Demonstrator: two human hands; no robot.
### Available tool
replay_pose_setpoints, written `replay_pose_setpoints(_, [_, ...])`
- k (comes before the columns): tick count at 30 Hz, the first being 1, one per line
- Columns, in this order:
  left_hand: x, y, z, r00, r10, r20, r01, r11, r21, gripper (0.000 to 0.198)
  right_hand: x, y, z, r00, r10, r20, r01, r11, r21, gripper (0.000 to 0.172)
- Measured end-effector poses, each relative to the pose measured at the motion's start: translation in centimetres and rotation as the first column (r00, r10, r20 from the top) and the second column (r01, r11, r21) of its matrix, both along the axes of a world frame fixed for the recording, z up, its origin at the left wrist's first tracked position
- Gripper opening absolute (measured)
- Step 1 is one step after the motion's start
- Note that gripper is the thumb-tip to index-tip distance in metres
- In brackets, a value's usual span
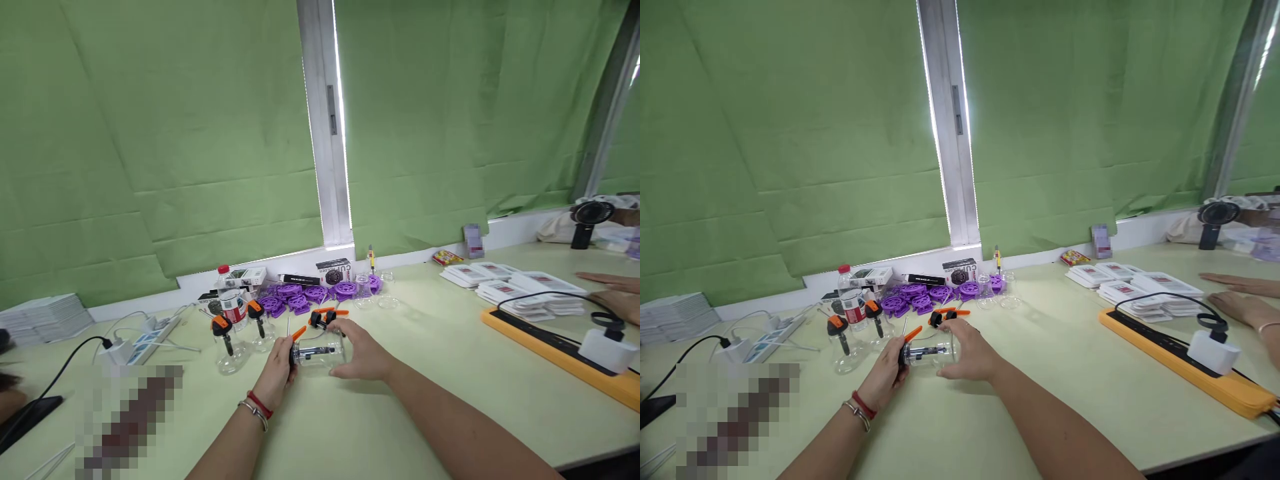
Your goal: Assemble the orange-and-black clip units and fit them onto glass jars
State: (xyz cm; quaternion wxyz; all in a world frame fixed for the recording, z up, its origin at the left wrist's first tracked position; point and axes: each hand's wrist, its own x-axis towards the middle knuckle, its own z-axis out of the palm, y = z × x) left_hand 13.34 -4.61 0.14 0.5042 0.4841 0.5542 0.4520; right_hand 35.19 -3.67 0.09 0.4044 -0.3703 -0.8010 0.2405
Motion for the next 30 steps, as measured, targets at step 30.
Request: replay_pose_setpoints(30, [0.4, -0.1, -0.3, 0.999, 0.027, -0.041, -0.02, 0.984, 0.175, 0.045, 1.4, 1.4, -0.8, 0.867, 0.071, -0.493, -0.417, 0.643, -0.642, 0.071])
